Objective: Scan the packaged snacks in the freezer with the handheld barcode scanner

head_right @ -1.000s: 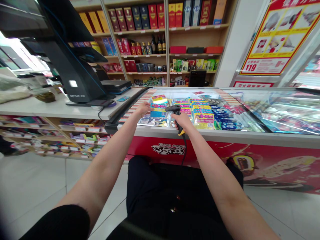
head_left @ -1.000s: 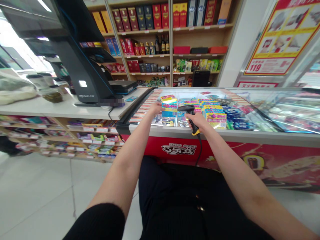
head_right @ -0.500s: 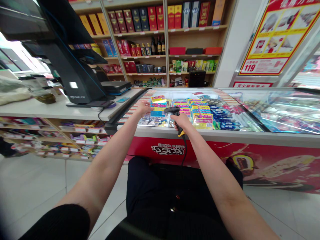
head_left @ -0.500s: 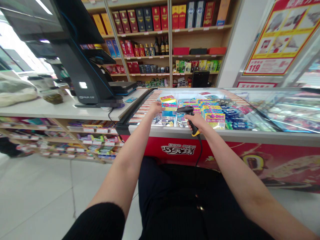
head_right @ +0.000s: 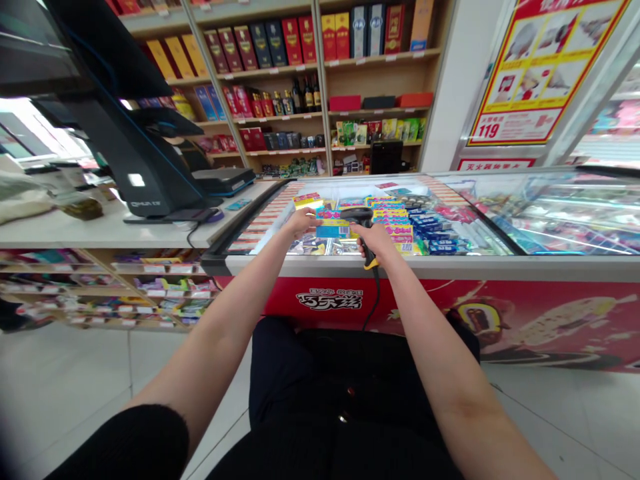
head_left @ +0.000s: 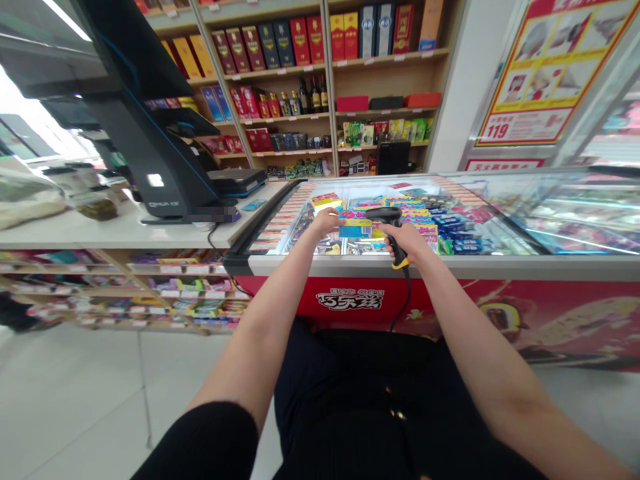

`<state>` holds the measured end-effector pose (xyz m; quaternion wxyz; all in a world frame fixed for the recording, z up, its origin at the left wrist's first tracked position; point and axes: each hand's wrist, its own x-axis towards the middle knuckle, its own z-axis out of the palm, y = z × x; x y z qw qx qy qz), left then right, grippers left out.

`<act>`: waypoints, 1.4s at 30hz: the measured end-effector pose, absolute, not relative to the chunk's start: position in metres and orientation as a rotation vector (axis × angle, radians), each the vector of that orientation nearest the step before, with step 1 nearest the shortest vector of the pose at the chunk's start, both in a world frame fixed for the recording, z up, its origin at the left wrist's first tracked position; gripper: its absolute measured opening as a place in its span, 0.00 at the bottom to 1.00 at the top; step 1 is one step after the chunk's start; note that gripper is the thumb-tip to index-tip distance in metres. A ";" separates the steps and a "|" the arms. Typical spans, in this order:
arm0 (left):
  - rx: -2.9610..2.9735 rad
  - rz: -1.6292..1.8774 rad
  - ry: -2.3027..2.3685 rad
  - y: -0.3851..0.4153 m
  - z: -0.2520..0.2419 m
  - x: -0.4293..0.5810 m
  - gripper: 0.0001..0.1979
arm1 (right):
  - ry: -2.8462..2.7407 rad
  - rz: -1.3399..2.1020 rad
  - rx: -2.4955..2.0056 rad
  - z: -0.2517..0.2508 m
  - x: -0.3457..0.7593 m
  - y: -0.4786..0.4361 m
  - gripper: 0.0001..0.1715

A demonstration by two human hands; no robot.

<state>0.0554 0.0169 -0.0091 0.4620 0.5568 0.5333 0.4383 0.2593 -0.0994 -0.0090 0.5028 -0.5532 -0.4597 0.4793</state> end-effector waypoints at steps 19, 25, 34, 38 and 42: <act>1.981 0.695 1.704 0.024 -0.025 0.120 0.22 | -1.019 1.155 -1.211 -0.018 0.311 -0.111 0.12; 2.029 0.637 1.779 0.021 -0.029 0.121 0.33 | -1.032 1.148 -1.224 -0.023 0.309 -0.109 0.15; 1.895 0.620 1.639 0.019 -0.038 0.111 0.40 | -1.011 1.164 -1.226 -0.023 0.307 -0.106 0.15; 1.908 0.685 1.625 0.024 -0.028 0.103 0.32 | -1.022 1.168 -1.225 -0.024 0.305 -0.102 0.16; 2.062 1.018 1.764 0.051 0.007 0.079 0.13 | -1.041 1.159 -1.215 -0.025 0.303 -0.097 0.17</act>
